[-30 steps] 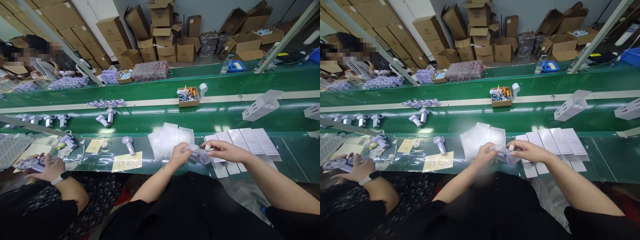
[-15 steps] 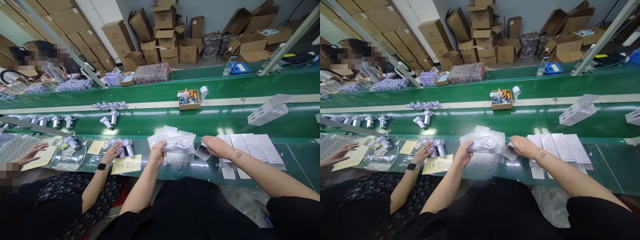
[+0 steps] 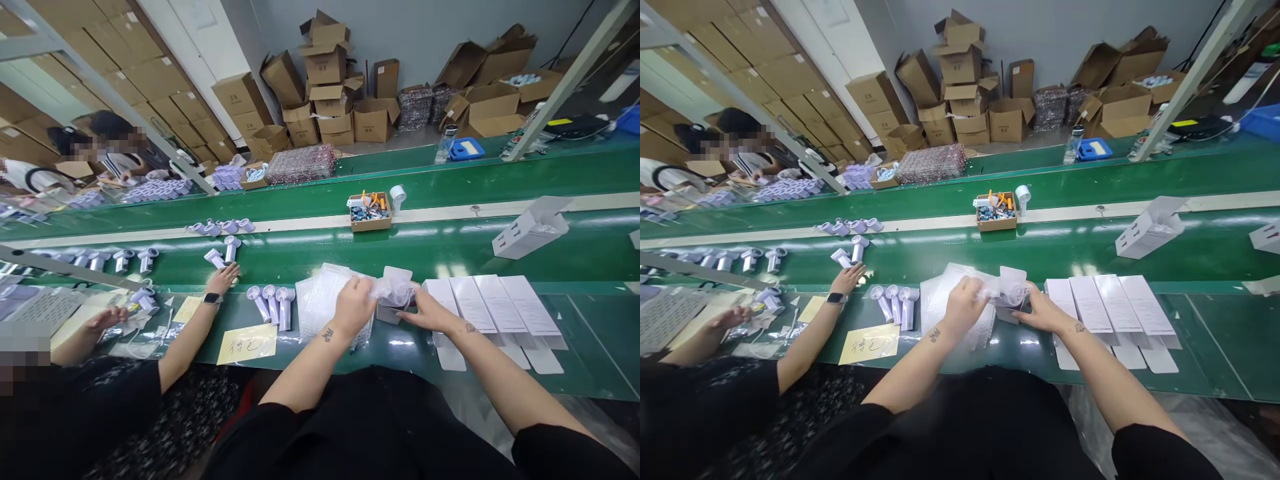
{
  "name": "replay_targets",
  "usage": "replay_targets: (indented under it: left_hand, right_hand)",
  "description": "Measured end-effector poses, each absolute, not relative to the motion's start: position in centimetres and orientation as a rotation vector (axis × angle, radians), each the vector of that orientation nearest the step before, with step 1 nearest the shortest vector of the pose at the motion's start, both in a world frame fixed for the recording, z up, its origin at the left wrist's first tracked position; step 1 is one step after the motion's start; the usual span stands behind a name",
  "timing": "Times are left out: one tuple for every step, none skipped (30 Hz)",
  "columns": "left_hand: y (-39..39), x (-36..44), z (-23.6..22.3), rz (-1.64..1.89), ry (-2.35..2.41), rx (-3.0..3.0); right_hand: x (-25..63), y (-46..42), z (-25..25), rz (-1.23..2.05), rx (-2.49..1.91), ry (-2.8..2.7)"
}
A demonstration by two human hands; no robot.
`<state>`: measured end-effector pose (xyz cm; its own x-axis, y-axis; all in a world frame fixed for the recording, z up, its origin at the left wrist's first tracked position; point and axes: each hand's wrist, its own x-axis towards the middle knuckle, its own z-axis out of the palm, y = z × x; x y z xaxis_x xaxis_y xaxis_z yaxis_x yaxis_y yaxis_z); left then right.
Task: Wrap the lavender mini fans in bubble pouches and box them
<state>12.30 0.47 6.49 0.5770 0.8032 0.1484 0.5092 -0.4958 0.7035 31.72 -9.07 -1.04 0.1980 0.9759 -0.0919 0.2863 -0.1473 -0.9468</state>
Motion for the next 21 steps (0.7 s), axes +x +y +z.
replay_targets:
  left_hand:
    - [0.0, 12.9, 6.6, 0.531, 1.025, 2.417]
    - [-0.4, 13.6, 6.8, 0.425, 0.999, 2.583]
    - [-0.8, 14.3, 6.9, 0.312, 0.972, 2.695]
    - [-1.0, 15.1, 7.0, 0.202, 0.946, 2.762]
    - [-1.3, 15.8, 7.1, 0.104, 0.923, 2.795]
    - [-1.5, 16.4, 7.0, 0.027, 0.895, 2.809]
    - [-1.8, 16.6, 6.8, -0.017, 0.861, 2.817]
    - [-2.1, 16.7, 6.6, -0.027, 0.817, 2.828]
    - [-2.5, 16.5, 6.2, -0.015, 0.765, 2.847]
    - [-3.0, 16.1, 5.7, 0.000, 0.712, 2.869]
    - [-3.4, 15.6, 5.3, -0.004, 0.664, 2.894]
    - [-3.7, 15.1, 4.8, -0.036, 0.620, 2.915]
    - [-4.0, 14.7, 4.5, -0.078, 0.585, 2.929]
    - [-4.1, 14.3, 4.3, -0.104, 0.554, 2.933]
    - [-4.1, 14.1, 4.3, -0.088, 0.535, 2.925]
    - [-3.9, 13.8, 4.6, -0.021, 0.532, 2.905]
    - [-3.6, 13.5, 5.0, 0.097, 0.550, 2.870]
    - [-3.2, 13.2, 5.4, 0.246, 0.589, 2.815]
    - [-2.8, 12.7, 5.8, 0.401, 0.650, 2.737]
    - [-2.3, 12.1, 6.0, 0.537, 0.728, 2.633]
    - [-1.8, 11.4, 6.0, 0.640, 0.825, 2.501]
  right_hand:
    - [31.5, -9.2, -1.4, 0.966, -1.607, -1.238]
    - [31.3, -9.3, -1.8, 0.929, -1.613, -1.265]
    - [31.0, -9.4, -2.2, 0.899, -1.612, -1.275]
    - [30.7, -9.6, -2.7, 0.876, -1.605, -1.295]
    - [30.4, -9.7, -3.1, 0.856, -1.593, -1.322]
    - [30.2, -9.9, -3.5, 0.841, -1.581, -1.340]
    - [30.0, -10.1, -3.8, 0.824, -1.568, -1.340]
    - [29.8, -10.4, -4.0, 0.810, -1.552, -1.323]
    - [29.7, -10.6, -4.1, 0.803, -1.535, -1.300]
    - [29.5, -10.7, -4.1, 0.806, -1.524, -1.283]
    - [29.4, -10.8, -3.9, 0.819, -1.520, -1.277]
    - [29.2, -10.8, -3.5, 0.839, -1.520, -1.285]
    - [29.1, -10.7, -3.0, 0.866, -1.524, -1.303]
    - [29.2, -10.5, -2.3, 0.897, -1.530, -1.323]
    - [29.6, -10.2, -1.4, 0.928, -1.528, -1.330]
    - [30.3, -9.9, -0.4, 0.955, -1.515, -1.323]
    - [31.5, -9.5, 0.6, 0.970, -1.502, -1.303]
    - [33.1, -9.1, 1.6, 0.967, -1.502, -1.281]
    - [35.2, -8.7, 2.5, 0.942, -1.517, -1.253]
    - [37.7, -8.2, 3.4, 0.887, -1.565, -1.244]
    - [40.5, -7.7, 4.2, 0.808, -1.637, -1.257]
